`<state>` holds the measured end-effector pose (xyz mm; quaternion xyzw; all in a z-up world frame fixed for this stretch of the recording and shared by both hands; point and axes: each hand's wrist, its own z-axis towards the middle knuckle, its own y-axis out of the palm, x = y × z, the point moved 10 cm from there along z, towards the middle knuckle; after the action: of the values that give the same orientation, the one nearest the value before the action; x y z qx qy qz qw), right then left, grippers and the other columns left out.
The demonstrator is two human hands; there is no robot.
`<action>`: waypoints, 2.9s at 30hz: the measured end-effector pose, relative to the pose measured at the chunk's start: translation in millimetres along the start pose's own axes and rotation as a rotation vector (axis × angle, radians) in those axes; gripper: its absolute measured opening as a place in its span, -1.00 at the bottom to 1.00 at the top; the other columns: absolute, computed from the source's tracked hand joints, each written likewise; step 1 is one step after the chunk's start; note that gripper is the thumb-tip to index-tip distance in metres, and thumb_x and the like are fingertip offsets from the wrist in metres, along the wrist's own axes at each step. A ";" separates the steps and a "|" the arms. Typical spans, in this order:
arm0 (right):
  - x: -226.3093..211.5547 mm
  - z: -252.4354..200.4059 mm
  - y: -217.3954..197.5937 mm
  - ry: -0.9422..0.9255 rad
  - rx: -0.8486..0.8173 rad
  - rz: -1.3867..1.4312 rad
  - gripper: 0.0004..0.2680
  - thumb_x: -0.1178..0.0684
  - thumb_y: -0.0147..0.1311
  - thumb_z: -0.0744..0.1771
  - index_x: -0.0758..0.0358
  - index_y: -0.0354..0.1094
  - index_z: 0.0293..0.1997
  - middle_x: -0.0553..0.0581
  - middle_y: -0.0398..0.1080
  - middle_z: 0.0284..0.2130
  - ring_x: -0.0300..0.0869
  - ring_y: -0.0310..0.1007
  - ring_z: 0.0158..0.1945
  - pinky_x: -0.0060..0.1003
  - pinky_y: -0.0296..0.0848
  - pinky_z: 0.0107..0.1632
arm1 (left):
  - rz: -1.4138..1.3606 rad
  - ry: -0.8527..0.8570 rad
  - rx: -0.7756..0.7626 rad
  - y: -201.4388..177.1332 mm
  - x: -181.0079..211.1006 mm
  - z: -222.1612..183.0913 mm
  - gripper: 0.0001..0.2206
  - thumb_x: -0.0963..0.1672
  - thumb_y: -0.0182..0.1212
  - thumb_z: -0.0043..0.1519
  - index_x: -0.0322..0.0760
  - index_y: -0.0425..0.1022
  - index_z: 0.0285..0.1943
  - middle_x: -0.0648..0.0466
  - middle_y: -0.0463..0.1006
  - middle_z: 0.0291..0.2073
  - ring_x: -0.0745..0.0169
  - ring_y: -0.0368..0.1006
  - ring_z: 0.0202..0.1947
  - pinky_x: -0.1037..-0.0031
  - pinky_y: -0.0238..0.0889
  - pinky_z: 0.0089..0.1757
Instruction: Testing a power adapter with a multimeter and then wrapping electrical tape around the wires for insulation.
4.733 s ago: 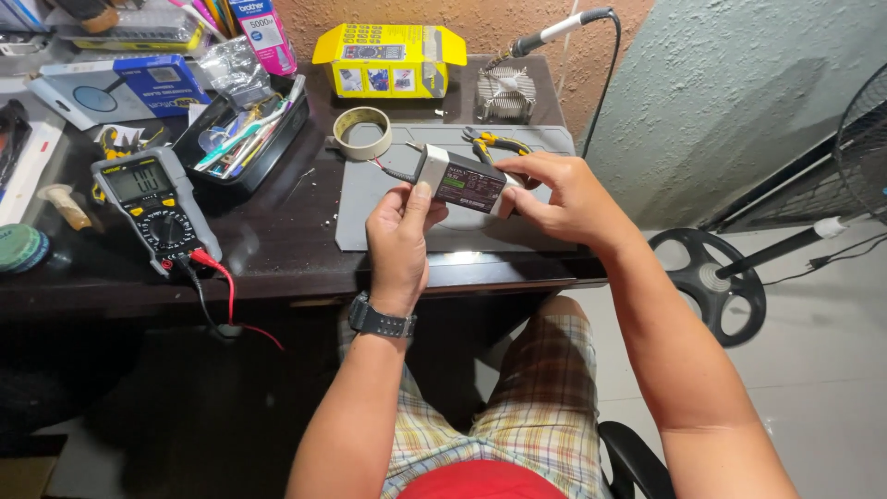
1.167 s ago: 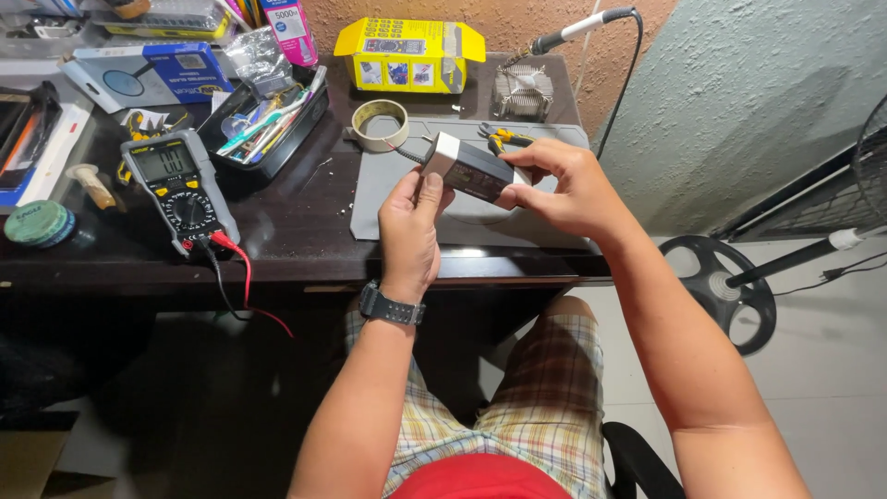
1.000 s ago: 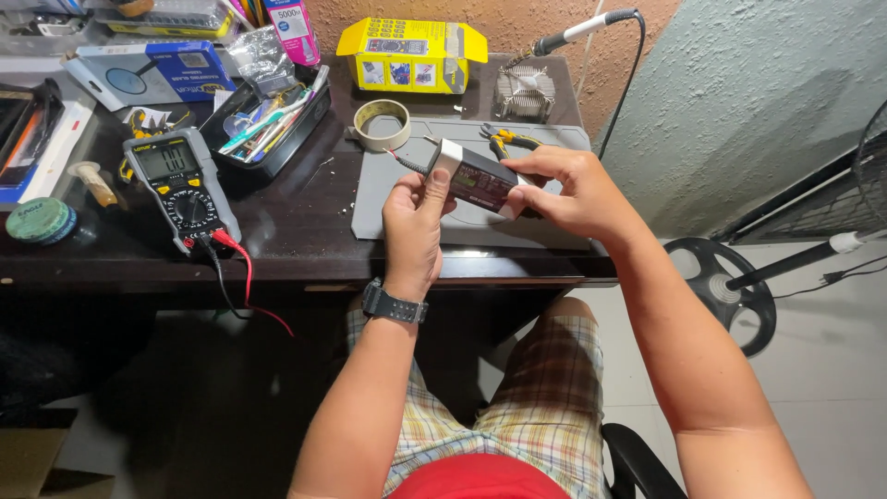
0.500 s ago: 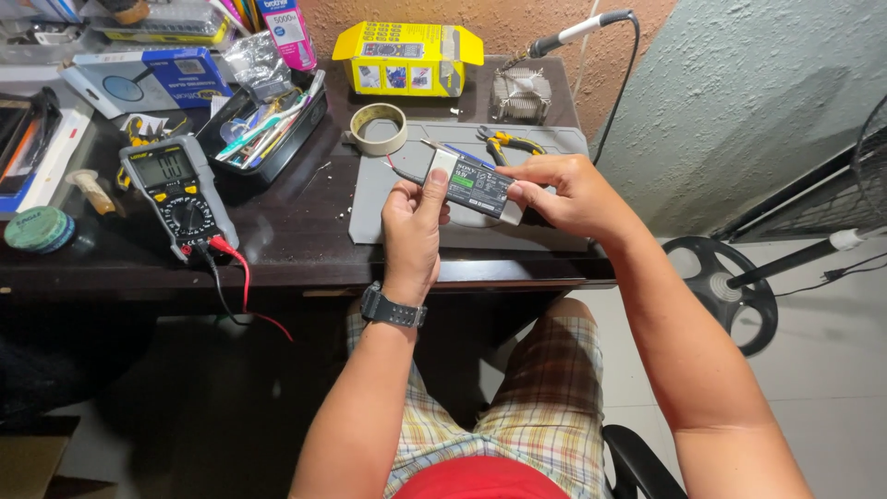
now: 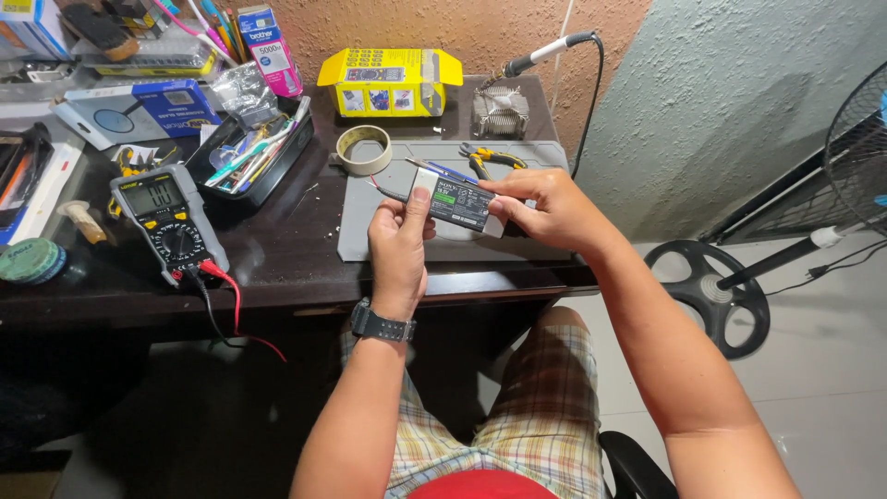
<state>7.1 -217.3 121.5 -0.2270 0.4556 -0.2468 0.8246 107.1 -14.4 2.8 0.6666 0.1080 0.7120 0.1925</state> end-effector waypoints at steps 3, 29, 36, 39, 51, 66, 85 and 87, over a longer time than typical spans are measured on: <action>0.3 -0.5 0.3 -0.003 -0.003 -0.005 -0.78 0.07 0.29 0.49 0.24 0.67 0.30 0.27 0.70 -0.23 0.08 0.73 -0.19 -0.02 0.64 -0.01 | -0.001 0.000 0.001 -0.1 -0.3 0.3 -0.66 0.04 0.54 0.42 -0.22 0.53 -0.12 0.11 0.63 -0.35 0.35 0.61 -0.30 0.59 0.51 -0.26; -42.4 -9.2 17.8 -0.004 -0.101 -0.175 -0.57 0.04 0.48 0.36 0.26 0.52 0.40 0.40 0.62 0.00 0.35 0.64 0.08 0.22 0.57 0.18 | -0.330 0.133 -0.208 7.7 12.1 -13.1 -0.52 -0.21 0.58 0.35 -0.37 0.56 0.46 0.03 0.67 0.13 0.35 0.58 0.17 0.44 0.54 0.17; -44.2 -11.8 17.0 -0.062 -0.073 -0.187 -0.51 0.05 0.55 0.31 0.29 0.52 0.41 0.40 0.58 0.05 0.36 0.61 0.10 0.25 0.55 0.17 | -0.212 0.208 -0.288 17.1 22.9 -22.7 -0.34 -0.26 0.68 0.23 -0.39 0.46 0.53 -0.03 0.67 0.21 0.35 0.56 0.20 0.44 0.52 0.20; -44.6 -9.4 10.1 -0.043 -0.029 -0.188 -0.46 0.07 0.61 0.24 0.22 0.54 0.40 0.28 0.59 0.06 0.21 0.63 0.10 0.15 0.58 0.18 | -0.176 0.236 -0.346 24.2 33.3 -28.2 -0.31 -0.26 0.72 0.19 -0.33 0.47 0.53 -0.04 0.68 0.22 0.32 0.59 0.22 0.46 0.55 0.19; -34.5 -15.4 1.8 -0.170 0.126 -0.414 -0.47 0.13 0.72 0.19 0.17 0.54 0.27 0.12 0.46 -0.01 0.06 0.51 0.03 -0.09 0.59 0.01 | -0.182 0.278 -0.591 47.7 54.7 -50.0 -0.28 -0.29 0.66 0.26 -0.25 0.45 0.64 -0.10 0.47 0.65 0.11 0.36 0.64 0.33 0.26 0.50; -62.6 -33.0 36.7 -0.461 0.413 -0.865 -0.65 0.17 0.55 0.17 0.20 0.49 -0.02 0.10 0.34 -0.28 0.06 0.41 -0.25 0.00 0.45 -0.16 | -0.297 0.171 -0.176 20.2 38.7 -25.7 -0.74 -0.18 0.59 0.39 -0.36 0.70 0.20 -0.04 0.84 0.00 0.38 0.69 0.11 0.42 0.60 0.17; -79.3 -32.8 22.8 -0.421 0.332 -0.772 -0.55 0.04 0.70 0.13 0.30 0.54 0.00 0.15 0.38 -0.31 0.14 0.46 -0.23 0.04 0.49 -0.11 | -0.217 0.167 -0.258 32.5 46.1 -33.1 -0.79 -0.15 0.50 0.46 -0.37 0.65 0.19 0.05 0.77 -0.11 0.41 0.64 0.00 0.36 0.60 0.14; -74.3 -32.7 18.3 -0.412 0.326 -0.746 -0.54 0.03 0.71 0.12 0.30 0.54 0.01 0.15 0.38 -0.31 0.14 0.46 -0.23 0.04 0.50 -0.11 | -0.179 0.169 -0.288 33.0 42.4 -34.4 -0.79 -0.16 0.50 0.45 -0.36 0.66 0.19 0.02 0.78 -0.11 0.37 0.66 -0.01 0.33 0.60 0.14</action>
<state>-51.9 -162.5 142.3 -0.2873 0.1244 -0.5449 0.7779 67.2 -22.9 51.8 0.5578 0.0795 0.7535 0.3388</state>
